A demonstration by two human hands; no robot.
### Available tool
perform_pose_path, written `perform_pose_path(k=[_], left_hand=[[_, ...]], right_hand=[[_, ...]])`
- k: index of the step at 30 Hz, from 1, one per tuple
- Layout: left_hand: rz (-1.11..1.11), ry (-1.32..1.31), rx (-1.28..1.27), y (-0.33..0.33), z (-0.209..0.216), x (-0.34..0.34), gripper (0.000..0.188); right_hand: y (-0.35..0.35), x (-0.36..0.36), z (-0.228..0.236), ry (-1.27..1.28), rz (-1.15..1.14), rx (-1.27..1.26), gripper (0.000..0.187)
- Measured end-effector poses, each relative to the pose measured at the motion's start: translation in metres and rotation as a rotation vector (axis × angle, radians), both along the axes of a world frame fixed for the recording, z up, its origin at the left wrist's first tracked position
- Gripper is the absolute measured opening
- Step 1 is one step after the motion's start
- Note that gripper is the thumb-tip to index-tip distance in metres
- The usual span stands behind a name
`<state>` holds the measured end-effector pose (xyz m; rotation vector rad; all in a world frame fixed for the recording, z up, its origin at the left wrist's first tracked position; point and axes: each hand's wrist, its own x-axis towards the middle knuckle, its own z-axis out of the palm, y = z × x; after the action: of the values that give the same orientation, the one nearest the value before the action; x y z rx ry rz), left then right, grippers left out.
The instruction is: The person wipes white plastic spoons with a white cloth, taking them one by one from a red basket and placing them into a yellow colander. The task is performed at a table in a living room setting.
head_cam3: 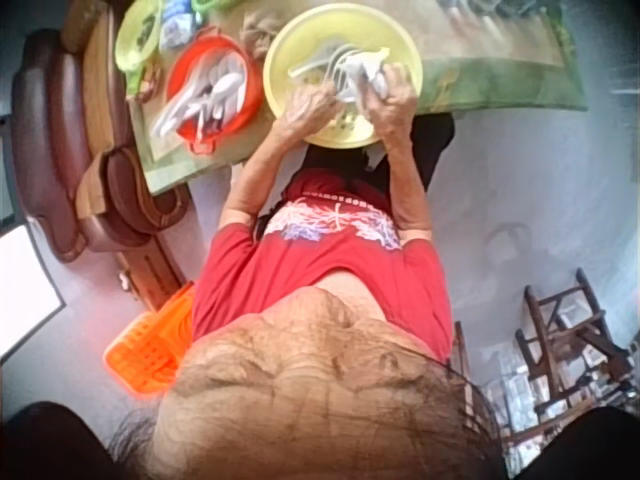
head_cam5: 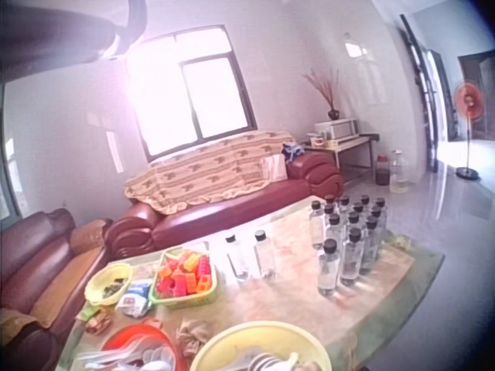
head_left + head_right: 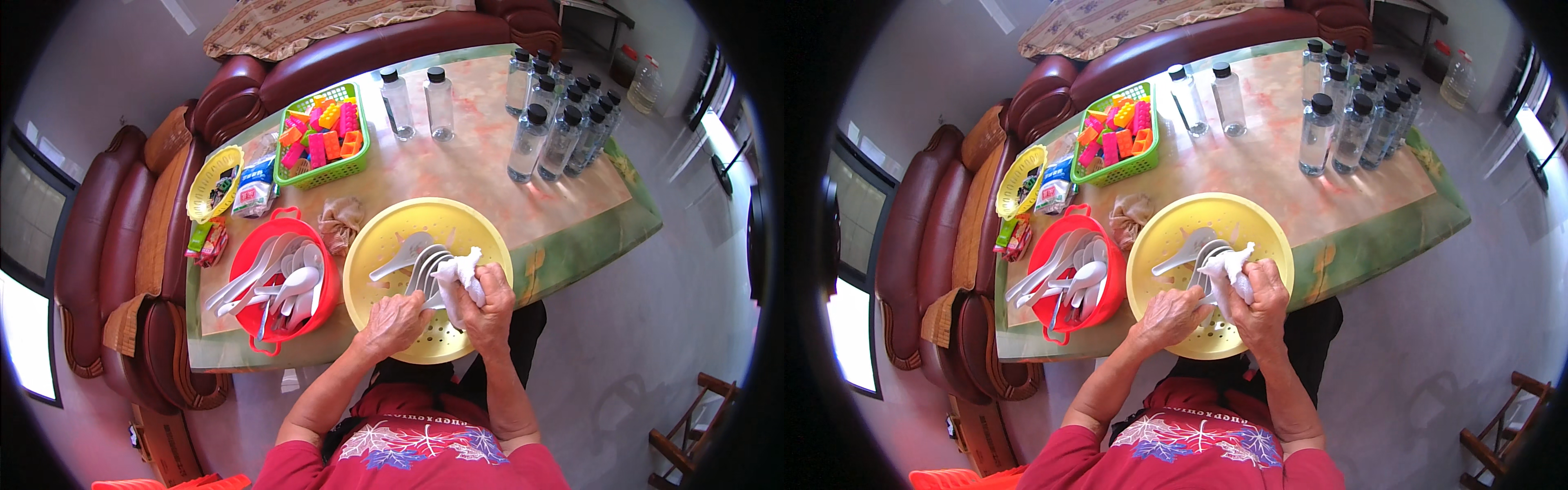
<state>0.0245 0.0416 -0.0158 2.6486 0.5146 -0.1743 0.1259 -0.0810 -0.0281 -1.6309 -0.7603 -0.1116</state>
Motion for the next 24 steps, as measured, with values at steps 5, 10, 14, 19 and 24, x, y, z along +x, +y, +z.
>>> perform_pose_path(k=[5,10,14,19,24], left_hand=[[0.102,-0.131,-0.245,0.006,-0.012,-0.004,0.028],[0.315,-0.31,-0.996,0.01,0.014,-0.009,0.028],[0.352,-0.373,-1.156,-0.001,0.02,-0.015,0.026],[0.428,-0.495,-1.193,-0.017,0.011,-0.023,0.021],[0.429,-0.574,-1.217,-0.02,0.005,-0.031,0.019]], right_hand=[[0.001,0.001,-0.004,0.046,-0.048,0.071,0.029],[0.006,0.002,-0.002,0.123,-0.112,0.22,0.031],[0.014,0.001,0.01,-0.128,-0.163,-0.016,0.029],[0.028,-0.014,0.015,-0.332,-0.145,-0.339,0.029],[0.022,-0.028,0.017,-0.401,0.098,-0.408,0.021]])
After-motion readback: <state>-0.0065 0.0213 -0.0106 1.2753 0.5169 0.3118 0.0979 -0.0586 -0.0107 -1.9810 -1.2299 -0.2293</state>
